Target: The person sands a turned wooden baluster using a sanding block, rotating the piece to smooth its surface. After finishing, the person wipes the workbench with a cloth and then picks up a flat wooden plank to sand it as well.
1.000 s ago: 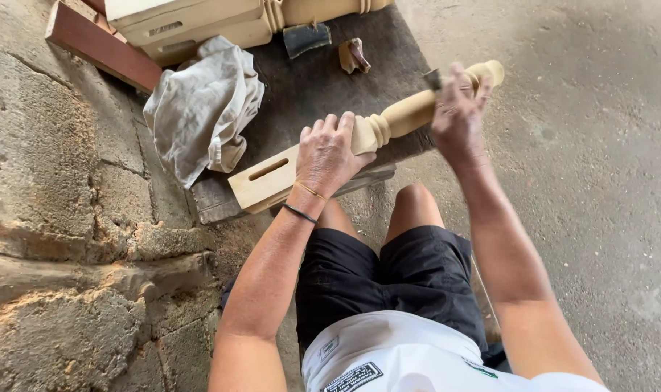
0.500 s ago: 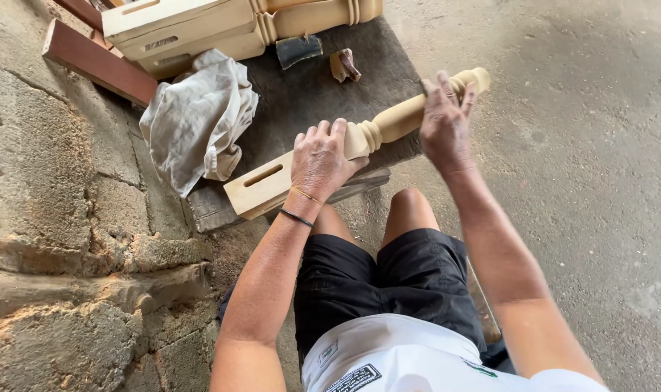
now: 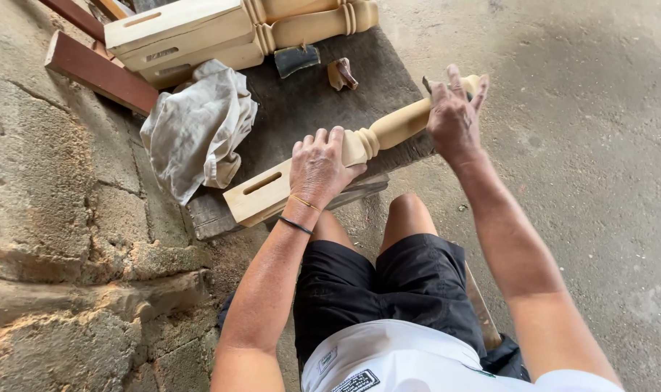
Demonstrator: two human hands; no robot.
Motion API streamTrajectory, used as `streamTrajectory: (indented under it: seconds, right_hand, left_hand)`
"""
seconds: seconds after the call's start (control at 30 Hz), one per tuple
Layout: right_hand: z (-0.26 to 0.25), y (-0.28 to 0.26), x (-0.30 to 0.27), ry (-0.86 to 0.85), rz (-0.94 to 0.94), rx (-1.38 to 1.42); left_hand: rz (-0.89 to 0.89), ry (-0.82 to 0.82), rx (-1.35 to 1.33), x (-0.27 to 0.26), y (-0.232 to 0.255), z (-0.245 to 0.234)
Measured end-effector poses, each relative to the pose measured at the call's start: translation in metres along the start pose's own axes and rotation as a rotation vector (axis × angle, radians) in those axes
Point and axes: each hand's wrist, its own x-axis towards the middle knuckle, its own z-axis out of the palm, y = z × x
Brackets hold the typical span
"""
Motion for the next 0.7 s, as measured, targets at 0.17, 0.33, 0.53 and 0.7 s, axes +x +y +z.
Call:
streamTrajectory:
  seconds: [0.17,0.33,0.53,0.7]
  right_hand:
    - [-0.031,-0.065,-0.014,0.035,-0.051,0.015]
    - [-0.018,-0.026,-0.008,0.062,-0.163,-0.267]
    - [-0.009,-0.060,-0.019,0.038,-0.153,-0.368]
    - [-0.026,-0.067,-0.016,0.042,-0.101,-0.030]
  left_hand:
    - [0.012,0.011,0.012,0.003,-0.004,0.007]
    - [0.025,-0.002,-0.007,0.001,-0.003,0.005]
    - [0.009,0.003,-0.012,0.002,-0.003,0.006]
    - [0.005,-0.006,-0.028,0.002,-0.003,0.004]
